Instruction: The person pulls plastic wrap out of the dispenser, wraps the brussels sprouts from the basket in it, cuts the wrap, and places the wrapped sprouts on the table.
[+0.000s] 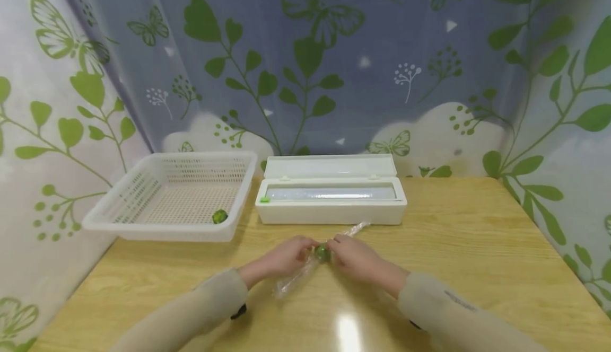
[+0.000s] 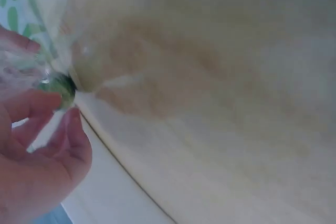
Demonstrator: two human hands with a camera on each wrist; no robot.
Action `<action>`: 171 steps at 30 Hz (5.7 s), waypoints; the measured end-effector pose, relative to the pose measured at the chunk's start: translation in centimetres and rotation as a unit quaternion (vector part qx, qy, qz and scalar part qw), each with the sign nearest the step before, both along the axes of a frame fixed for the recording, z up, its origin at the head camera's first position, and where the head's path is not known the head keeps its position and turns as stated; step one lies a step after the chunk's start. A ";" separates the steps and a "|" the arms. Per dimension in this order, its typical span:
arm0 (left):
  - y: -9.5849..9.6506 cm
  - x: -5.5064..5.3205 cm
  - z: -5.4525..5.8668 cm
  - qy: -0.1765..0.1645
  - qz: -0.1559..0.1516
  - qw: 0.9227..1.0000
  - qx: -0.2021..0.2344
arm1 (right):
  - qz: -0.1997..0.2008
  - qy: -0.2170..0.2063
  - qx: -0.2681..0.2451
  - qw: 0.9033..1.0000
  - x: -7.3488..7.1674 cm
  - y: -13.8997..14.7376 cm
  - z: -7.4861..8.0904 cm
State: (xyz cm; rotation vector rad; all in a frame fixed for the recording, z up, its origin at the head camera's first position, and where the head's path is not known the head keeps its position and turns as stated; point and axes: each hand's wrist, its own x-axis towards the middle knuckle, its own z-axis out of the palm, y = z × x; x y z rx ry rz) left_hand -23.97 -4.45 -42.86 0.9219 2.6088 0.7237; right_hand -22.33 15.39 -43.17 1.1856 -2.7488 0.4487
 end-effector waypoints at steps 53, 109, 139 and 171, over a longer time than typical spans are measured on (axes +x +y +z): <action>2.5 -2.5 1.3 -0.048 0.060 0.996 0.048 | -0.020 -0.214 -0.169 0.962 -3.2 0.2 0.3; 3.4 -2.6 0.8 0.043 0.060 0.997 0.018 | -0.012 -0.087 -0.113 0.990 -3.5 0.1 0.6; 3.9 -2.8 0.5 -0.104 0.136 0.979 0.113 | -0.072 -0.161 -0.123 0.977 -3.8 1.0 0.9; 3.7 -2.7 0.3 -0.075 0.093 0.987 0.107 | -0.065 -0.210 -0.154 0.963 -3.6 0.9 0.2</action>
